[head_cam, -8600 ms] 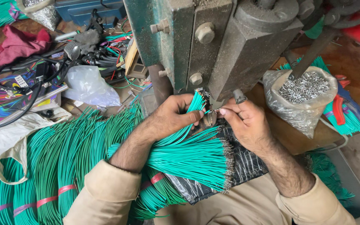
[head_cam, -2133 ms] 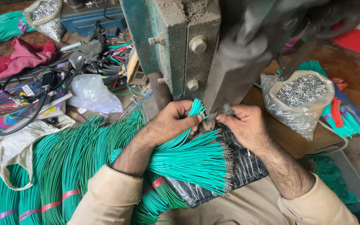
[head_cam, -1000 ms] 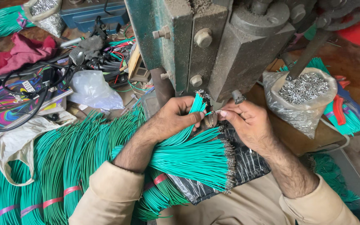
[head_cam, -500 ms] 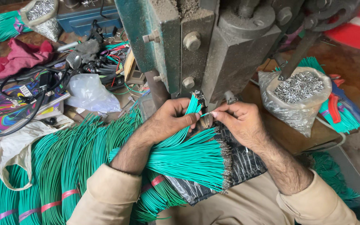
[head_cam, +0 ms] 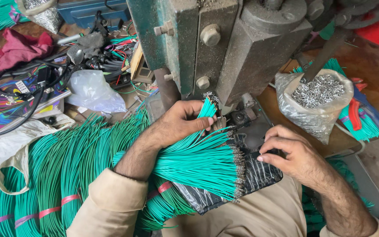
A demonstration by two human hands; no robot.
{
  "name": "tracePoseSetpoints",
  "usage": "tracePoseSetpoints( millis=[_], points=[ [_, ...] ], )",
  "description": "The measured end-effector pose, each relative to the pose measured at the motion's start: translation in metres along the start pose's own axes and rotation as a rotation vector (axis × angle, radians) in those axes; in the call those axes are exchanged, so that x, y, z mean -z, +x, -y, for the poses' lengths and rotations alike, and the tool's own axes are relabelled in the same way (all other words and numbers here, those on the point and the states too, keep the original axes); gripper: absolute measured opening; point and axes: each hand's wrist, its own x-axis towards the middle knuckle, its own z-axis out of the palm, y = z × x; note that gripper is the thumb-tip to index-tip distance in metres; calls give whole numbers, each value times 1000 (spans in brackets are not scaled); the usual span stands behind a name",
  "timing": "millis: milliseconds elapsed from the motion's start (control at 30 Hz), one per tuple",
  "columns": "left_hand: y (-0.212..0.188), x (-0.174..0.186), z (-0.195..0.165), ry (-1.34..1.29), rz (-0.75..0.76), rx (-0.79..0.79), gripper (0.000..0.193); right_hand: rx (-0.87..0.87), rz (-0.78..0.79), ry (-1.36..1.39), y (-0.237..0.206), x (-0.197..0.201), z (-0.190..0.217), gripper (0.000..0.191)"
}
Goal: The person attaches metal terminals to the ends of green insulated wires using a bench-mounted crimping press. They hold a bundle of wires, insert one stripped wire end with a terminal into the press die, operate the press to crimp the terminal, and set the finished wire onto a growing pile, repeating this cycle continuously.
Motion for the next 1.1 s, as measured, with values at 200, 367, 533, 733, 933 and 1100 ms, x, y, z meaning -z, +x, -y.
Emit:
tracePoseSetpoints(
  millis=[200,367,533,733,933,1100],
  points=[
    [-2,-4,-7,-51,-1,16,16,-534,153,30,18,-10,4,19],
    [-3,-4,-8,-56,16,-19,12,-366,-32,269,33,-21,-5,12],
    [-3,-3,-8,18,-1,9,11,-164,-231,680,50,-42,-13,12],
    [-4,-4,-15,25,-8,11,12,-109,-227,750,71,-62,-12,13],
    [-3,-3,-13,30,-5,18,13,-119,-198,534,72,-62,-17,12],
    [-2,-4,-12,43,-19,25,14,-240,-233,374,70,-64,-24,9]
  ],
)
